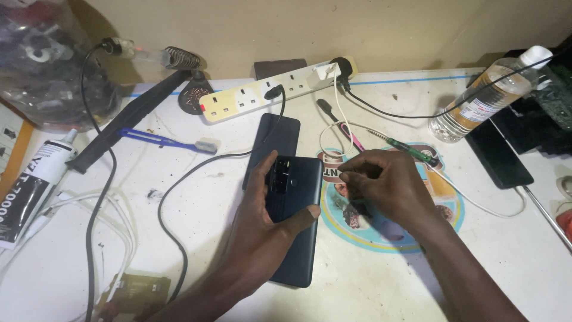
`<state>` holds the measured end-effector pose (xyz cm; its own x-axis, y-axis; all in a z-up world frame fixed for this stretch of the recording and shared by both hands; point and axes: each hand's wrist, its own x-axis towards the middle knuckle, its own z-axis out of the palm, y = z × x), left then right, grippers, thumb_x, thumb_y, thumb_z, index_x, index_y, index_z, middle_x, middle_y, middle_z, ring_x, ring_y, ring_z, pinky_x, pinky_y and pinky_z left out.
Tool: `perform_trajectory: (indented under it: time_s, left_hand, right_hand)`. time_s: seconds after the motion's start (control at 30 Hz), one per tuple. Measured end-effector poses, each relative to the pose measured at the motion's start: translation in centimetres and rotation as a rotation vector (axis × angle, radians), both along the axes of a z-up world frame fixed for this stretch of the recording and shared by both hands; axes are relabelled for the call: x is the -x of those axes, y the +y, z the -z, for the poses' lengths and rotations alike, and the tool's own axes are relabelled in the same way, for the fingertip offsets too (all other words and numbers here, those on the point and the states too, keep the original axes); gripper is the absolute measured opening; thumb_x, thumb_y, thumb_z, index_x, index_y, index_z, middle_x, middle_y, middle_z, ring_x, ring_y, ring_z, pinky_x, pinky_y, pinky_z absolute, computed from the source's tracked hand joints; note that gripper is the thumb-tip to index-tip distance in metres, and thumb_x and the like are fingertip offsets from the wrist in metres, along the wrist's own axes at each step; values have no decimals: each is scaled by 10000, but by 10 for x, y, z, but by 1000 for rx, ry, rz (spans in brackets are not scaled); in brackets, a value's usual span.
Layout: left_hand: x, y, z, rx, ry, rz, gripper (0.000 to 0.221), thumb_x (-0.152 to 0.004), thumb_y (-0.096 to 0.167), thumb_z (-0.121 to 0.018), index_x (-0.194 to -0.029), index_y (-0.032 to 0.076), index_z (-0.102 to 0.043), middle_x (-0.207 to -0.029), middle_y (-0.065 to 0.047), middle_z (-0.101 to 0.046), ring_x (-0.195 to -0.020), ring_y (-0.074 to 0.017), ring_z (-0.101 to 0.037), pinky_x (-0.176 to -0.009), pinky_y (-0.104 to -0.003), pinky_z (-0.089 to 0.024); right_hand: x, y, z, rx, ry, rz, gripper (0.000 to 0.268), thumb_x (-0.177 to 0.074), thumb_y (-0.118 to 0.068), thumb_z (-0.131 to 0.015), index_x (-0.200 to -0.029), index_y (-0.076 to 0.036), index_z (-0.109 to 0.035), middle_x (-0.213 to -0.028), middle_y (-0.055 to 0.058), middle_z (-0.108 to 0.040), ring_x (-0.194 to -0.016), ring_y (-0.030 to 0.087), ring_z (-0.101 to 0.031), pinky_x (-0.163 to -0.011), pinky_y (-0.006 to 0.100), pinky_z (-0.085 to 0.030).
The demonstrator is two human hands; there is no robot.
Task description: Using a prying tool to remove the back cover of a smartphone for repair.
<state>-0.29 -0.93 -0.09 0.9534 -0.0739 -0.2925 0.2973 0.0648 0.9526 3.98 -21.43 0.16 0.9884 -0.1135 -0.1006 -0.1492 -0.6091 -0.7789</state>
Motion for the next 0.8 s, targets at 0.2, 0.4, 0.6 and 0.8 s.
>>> perform_trajectory:
  time_s: [0.2, 0.4, 0.6, 0.8]
  left_hand:
    - [0, 1, 8, -62, -52, 2, 1024, -656, 303, -800, -1584, 316, -366, -1595, -1, -505, -1510, -128, -415, -1162, -323, -385]
    - [1, 1, -1, -31, 24, -14, 1008, -660, 236, -788, -1577, 351, -385, -1506, 28, -589, -1243, -121, -676, -1043, -309, -532]
    - [16, -2, -25, -181, 157, 56, 1009, -639, 343, -789, -1575, 375, -415, -1421, 84, -710, -1239, -80, -712, -1048, -271, -523]
    - [32, -8, 4, -270, -287, 284, 936, -653, 436, -709, -1530, 240, -450, -1428, -97, -577, -1298, -249, -607, -1020, -353, -497]
  right_hand:
    - [0, 10, -19, 126, 188, -23, 44, -923, -104, -666, -917, -115, -708, -796, 33, -752, -732, 141, -655, -668, 314, -486]
    - [-13, -72, 26, -964, 25, -95, 113, -829, 2, -566, -770, -93, -550, -827, 192, -655, -683, 277, -582, -535, 323, -441]
    - [-7, -73, 34, -920, 58, -150, 273, -789, 142, -526, -1003, 69, -680, -930, 267, -698, -767, 305, -633, -594, 348, -457]
    - [-10, -51, 11, -517, 212, -190, 134, -991, 168, -479, -999, 98, -593, -757, 305, -602, -483, 255, -352, -444, 374, -251]
